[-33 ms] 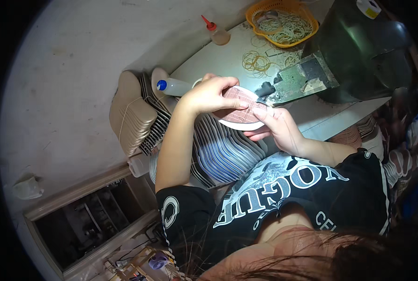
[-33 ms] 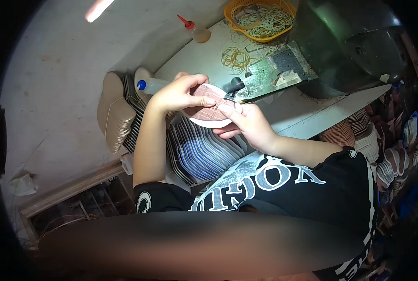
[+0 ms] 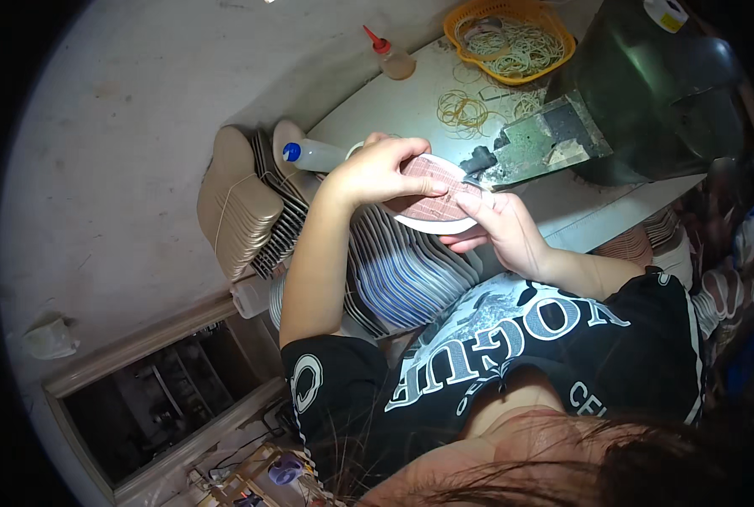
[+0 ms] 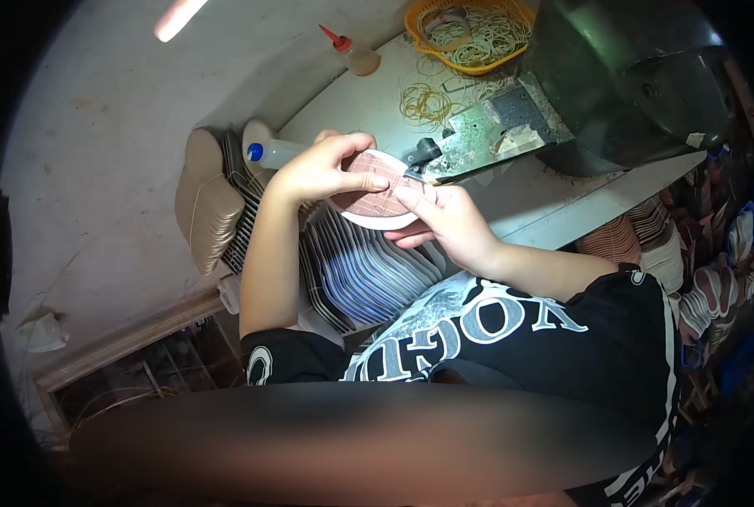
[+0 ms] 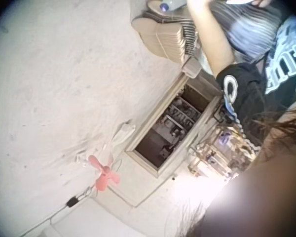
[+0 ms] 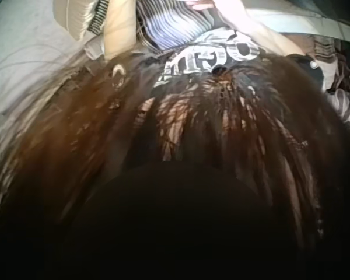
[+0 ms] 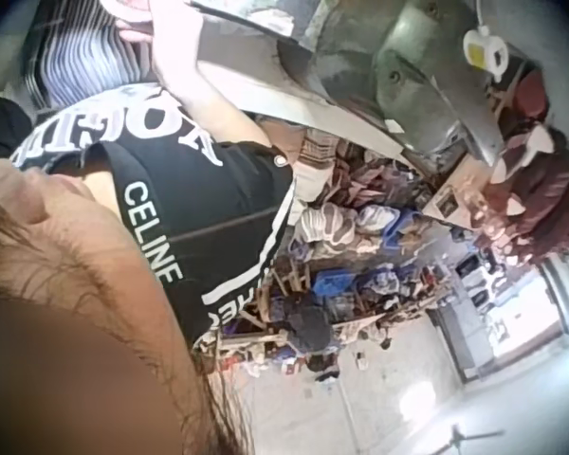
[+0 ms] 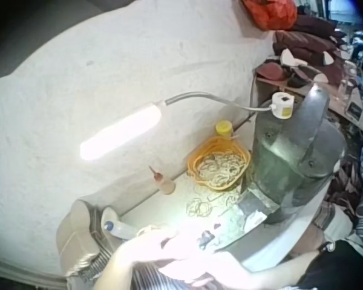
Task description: The person is manufacturing shoes by assembling various components including soles and straps.
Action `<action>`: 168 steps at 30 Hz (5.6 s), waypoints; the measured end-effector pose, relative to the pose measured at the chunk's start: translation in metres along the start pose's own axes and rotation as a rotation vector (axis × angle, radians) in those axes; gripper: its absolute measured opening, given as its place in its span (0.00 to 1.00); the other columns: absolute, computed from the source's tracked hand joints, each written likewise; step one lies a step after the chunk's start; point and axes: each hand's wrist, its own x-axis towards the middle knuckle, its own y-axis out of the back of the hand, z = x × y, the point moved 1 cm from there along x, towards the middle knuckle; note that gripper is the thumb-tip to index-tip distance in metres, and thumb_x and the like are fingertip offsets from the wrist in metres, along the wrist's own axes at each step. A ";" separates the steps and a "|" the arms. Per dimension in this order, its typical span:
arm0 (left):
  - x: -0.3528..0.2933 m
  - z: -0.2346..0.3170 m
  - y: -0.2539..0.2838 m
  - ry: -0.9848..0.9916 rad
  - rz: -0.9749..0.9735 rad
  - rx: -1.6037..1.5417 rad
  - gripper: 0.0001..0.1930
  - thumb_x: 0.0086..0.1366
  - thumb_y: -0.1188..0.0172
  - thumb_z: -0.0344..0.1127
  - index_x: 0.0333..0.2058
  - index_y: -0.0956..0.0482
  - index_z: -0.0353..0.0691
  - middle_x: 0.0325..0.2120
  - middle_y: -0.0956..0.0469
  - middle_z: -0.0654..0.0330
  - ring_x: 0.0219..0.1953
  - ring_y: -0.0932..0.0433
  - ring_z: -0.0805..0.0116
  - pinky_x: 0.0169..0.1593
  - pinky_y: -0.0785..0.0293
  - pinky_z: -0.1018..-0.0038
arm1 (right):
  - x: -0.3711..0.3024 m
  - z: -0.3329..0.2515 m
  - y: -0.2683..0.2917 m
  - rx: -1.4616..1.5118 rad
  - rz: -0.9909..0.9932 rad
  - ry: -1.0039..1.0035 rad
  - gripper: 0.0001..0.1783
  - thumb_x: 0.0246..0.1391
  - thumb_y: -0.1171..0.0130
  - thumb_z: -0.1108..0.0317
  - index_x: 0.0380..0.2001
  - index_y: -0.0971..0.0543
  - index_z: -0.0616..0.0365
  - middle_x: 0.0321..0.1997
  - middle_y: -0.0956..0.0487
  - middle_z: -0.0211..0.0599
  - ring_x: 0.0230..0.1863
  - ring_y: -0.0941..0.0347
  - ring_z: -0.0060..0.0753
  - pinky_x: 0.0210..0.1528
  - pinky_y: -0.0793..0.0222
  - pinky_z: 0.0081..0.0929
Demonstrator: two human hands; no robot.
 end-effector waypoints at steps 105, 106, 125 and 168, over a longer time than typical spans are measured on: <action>0.024 0.007 0.024 -0.150 -0.149 0.041 0.19 0.53 0.33 0.50 0.30 0.23 0.39 0.19 0.24 0.59 0.23 0.25 0.68 0.28 0.30 0.73 | -0.008 -0.002 -0.002 0.004 0.026 -0.006 0.18 0.63 0.49 0.61 0.43 0.24 0.69 0.37 0.19 0.44 0.38 0.20 0.28 0.41 0.23 0.22; 0.023 0.008 0.024 -0.152 -0.125 0.076 0.19 0.54 0.34 0.50 0.31 0.22 0.40 0.19 0.24 0.59 0.23 0.25 0.69 0.29 0.30 0.73 | -0.007 -0.001 -0.002 -0.031 0.051 0.007 0.18 0.64 0.49 0.61 0.43 0.24 0.69 0.37 0.19 0.44 0.38 0.20 0.29 0.42 0.23 0.23; -0.033 0.021 -0.021 0.213 0.013 -0.136 0.17 0.62 0.43 0.46 0.34 0.23 0.34 0.24 0.23 0.51 0.26 0.25 0.63 0.33 0.30 0.68 | 0.002 -0.015 0.007 -0.133 0.020 -0.062 0.22 0.64 0.52 0.52 0.44 0.24 0.63 0.38 0.18 0.40 0.34 0.19 0.25 0.35 0.22 0.18; -0.013 0.021 -0.059 0.456 0.506 -0.687 0.24 0.59 0.37 0.53 0.17 0.25 0.37 0.06 0.36 0.66 0.07 0.42 0.78 0.12 0.52 0.79 | -0.037 -0.020 0.056 -0.284 -0.120 -0.029 0.15 0.54 0.37 0.63 0.35 0.20 0.67 0.32 0.19 0.34 0.30 0.24 0.17 0.35 0.29 0.16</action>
